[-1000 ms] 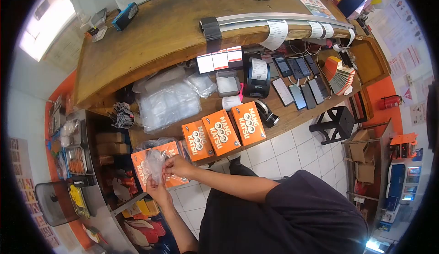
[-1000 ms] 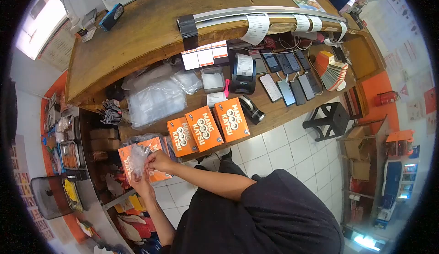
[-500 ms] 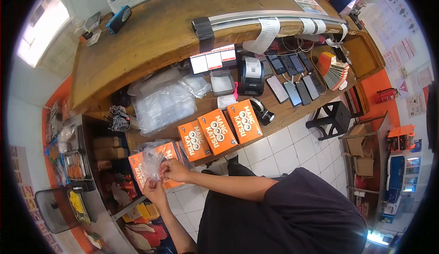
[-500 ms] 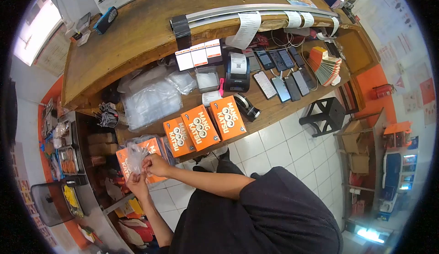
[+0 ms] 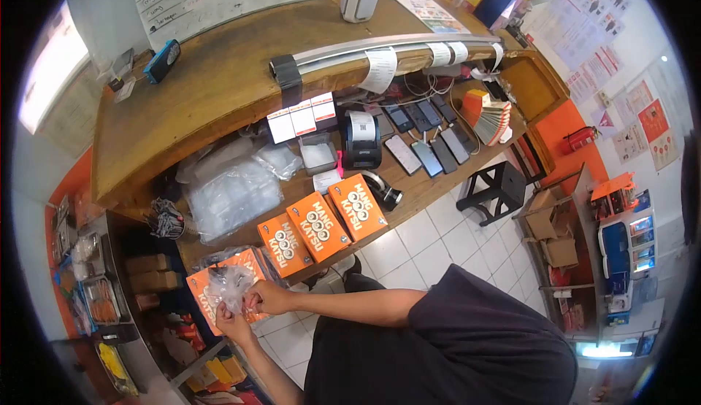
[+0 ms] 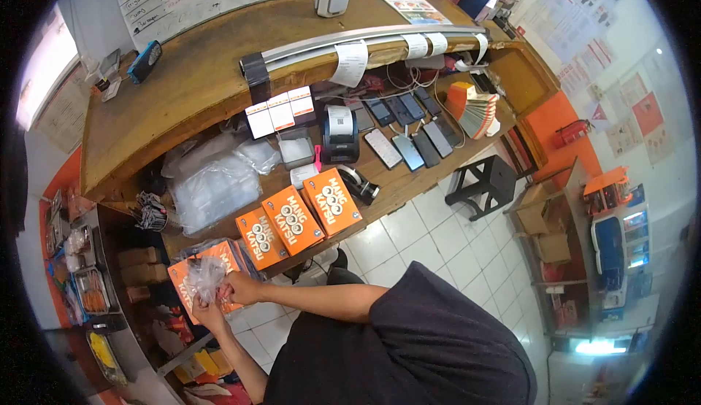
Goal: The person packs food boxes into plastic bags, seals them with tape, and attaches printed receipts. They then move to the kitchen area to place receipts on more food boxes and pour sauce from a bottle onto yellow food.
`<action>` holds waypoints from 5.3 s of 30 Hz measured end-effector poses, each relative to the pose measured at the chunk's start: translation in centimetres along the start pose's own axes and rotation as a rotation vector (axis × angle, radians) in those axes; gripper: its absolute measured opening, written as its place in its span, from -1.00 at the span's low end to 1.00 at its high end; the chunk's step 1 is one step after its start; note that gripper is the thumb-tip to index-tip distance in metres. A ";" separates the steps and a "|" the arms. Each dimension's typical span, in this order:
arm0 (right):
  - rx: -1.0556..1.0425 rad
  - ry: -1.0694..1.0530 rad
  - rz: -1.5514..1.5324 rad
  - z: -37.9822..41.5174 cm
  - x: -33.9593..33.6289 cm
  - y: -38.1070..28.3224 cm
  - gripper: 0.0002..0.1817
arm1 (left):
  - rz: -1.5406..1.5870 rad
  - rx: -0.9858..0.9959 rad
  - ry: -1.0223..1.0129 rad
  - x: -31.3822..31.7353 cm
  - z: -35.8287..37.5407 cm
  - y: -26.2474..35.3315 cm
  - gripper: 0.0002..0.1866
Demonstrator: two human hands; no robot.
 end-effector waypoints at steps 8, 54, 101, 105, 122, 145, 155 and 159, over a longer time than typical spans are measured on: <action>-0.197 -0.423 0.119 6.6 1.2 -3.1 -0.81 | -0.085 0.039 0.031 -1.5 -1.8 -1.4 -0.79; 0.480 0.253 -0.033 23.4 -51.4 2.8 -0.72 | -0.503 0.026 -0.910 47.0 29.9 -4.4 -0.64; -0.139 -0.727 0.746 11.1 -6.1 -1.6 -0.70 | -0.489 0.225 0.588 -1.3 18.8 0.0 -0.71; -0.153 -0.393 0.839 5.0 1.1 -4.8 -0.76 | -0.650 0.516 0.499 -5.4 8.6 6.0 -0.71; 0.303 -0.275 0.649 12.8 -15.6 -5.7 -0.63 | -0.391 0.626 -0.442 11.6 -4.8 21.0 -0.85; 0.710 0.664 0.018 22.5 -26.0 1.8 -0.78 | -0.893 0.758 -0.864 30.3 -20.3 -5.5 -0.87; 0.172 0.130 0.189 -0.5 -19.1 -6.7 -0.73 | -0.706 1.002 -0.653 32.0 -14.4 12.6 -0.80; 0.162 0.115 -0.039 -4.3 -15.9 -4.2 -0.71 | -0.730 0.992 -0.819 28.9 -10.6 18.7 -0.77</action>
Point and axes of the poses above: each hand's wrist, its own z-axis away from the middle knuckle, its own x-axis out of the palm, y = z × x, the point moved 9 cm from there along -z, towards the middle knuckle, and after that the axes turned 8 degrees about y, right-handed, at the moved point
